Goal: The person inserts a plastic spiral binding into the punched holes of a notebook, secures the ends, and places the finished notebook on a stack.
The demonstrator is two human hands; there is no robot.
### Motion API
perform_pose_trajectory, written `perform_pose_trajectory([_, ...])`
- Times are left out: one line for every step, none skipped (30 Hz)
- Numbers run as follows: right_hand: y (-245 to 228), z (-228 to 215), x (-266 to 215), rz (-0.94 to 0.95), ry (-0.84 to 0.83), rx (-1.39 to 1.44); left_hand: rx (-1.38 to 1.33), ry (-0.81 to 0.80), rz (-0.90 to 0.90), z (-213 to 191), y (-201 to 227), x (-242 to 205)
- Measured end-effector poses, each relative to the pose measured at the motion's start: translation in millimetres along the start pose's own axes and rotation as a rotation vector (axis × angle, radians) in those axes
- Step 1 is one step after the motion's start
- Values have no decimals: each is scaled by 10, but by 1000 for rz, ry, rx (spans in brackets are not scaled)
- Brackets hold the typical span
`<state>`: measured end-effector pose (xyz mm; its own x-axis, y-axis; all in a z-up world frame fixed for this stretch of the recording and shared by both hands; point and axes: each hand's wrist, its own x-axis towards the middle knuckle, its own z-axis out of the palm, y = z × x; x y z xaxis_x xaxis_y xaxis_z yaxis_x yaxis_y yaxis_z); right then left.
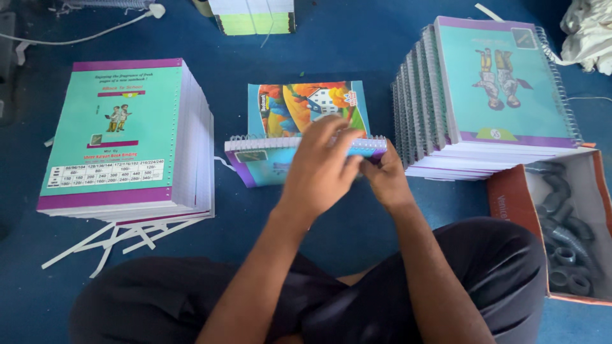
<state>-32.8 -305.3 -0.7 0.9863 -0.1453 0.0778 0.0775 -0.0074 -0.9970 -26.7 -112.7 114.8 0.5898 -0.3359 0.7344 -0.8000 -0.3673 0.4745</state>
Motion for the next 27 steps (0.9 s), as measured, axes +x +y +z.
perform_pose_trajectory([11, -26, -6, -64, -2, -64, -24, -34, 2, 97, 17, 69])
perform_pose_trajectory([16, -52, -16, -129, -5, -128, -48, -69, 3, 191, 23, 129])
perform_pose_trajectory([18, -68, -28, -192, -7, -190, -70, -105, 5, 269, 17, 174])
perform_pose_trajectory([14, -80, -34, -174, -6, -165, -50, -142, -14, 341, 2, 214])
perform_pose_trajectory([5, -80, -34, -157, -6, -139, -29, -178, -34, 405, -20, 247])
perform_pose_trajectory([-13, -78, -35, -140, -7, -113, -7, -215, -53, 451, -44, 260])
perform_pose_trajectory([-38, -74, -34, -126, -9, -101, 4, -211, -41, 479, -71, 258])
perform_pose_trajectory([-66, -64, -33, -112, -10, -89, 15, -206, -29, 502, -97, 252])
perform_pose_trajectory([-95, -52, -37, -97, -13, -76, 27, -202, -18, 519, -120, 241])
perform_pose_trajectory([-128, -51, -45, -80, 0, -38, 13, -203, -19, 532, -144, 235])
perform_pose_trajectory([-161, -56, -54, -64, 12, 0, -2, -203, -21, 538, -167, 234])
perform_pose_trajectory([-188, -57, -64, -48, 25, 37, -16, -203, -22, 539, -181, 230])
perform_pose_trajectory([-216, -59, -68, -60, 59, 72, -24, -213, -28, 535, -187, 230])
perform_pose_trajectory([-243, -76, -75, -73, 93, 107, -33, -222, -35, 529, -188, 234])
perform_pose_trajectory([-266, -95, -81, -86, 128, 142, -42, -232, -41, 521, -187, 239])
perform_pose_trajectory([-283, -115, -86, -103, 150, 169, -32, -245, -49, 509, -189, 244])
perform_pose_trajectory([-297, -144, -98, -119, 173, 194, -25, -259, -57, 504, -185, 247])
perform_pose_trajectory([-306, -163, -106, -134, 196, 219, -17, -273, -66, 507, -179, 251])
perform_pose_trajectory([-315, -171, -107, -114, 197, 221, -19, -264, -63, 514, -172, 257])
perform_pose_trajectory([-328, -180, -105, -94, 198, 223, -21, -256, -60, 521, -166, 263])
perform_pose_trajectory([-345, -183, -106, -74, 198, 227, -21, -247, -58, 524, -163, 266])
perform_pose_trajectory([-365, -184, -113, -68, 189, 225, -20, -253, -60, 526, -163, 268])
perform_pose_trajectory([-389, -179, -116, -62, 179, 223, -19, -258, -63, 526, -166, 270])
perform_pose_trajectory([-414, -174, -120, -56, 169, 221, -17, -264, -67, 526, -171, 272])
perform_pose_trajectory([-438, -168, -126, -55, 165, 210, -13, -280, -80, 530, -173, 273])
perform_pose_trajectory([-460, -164, -133, -55, 161, 199, -8, -297, -94, 538, -173, 275])
perform_pose_trajectory([-476, -158, -136, -54, 158, 187, -5, -313, -108, 545, -177, 277])
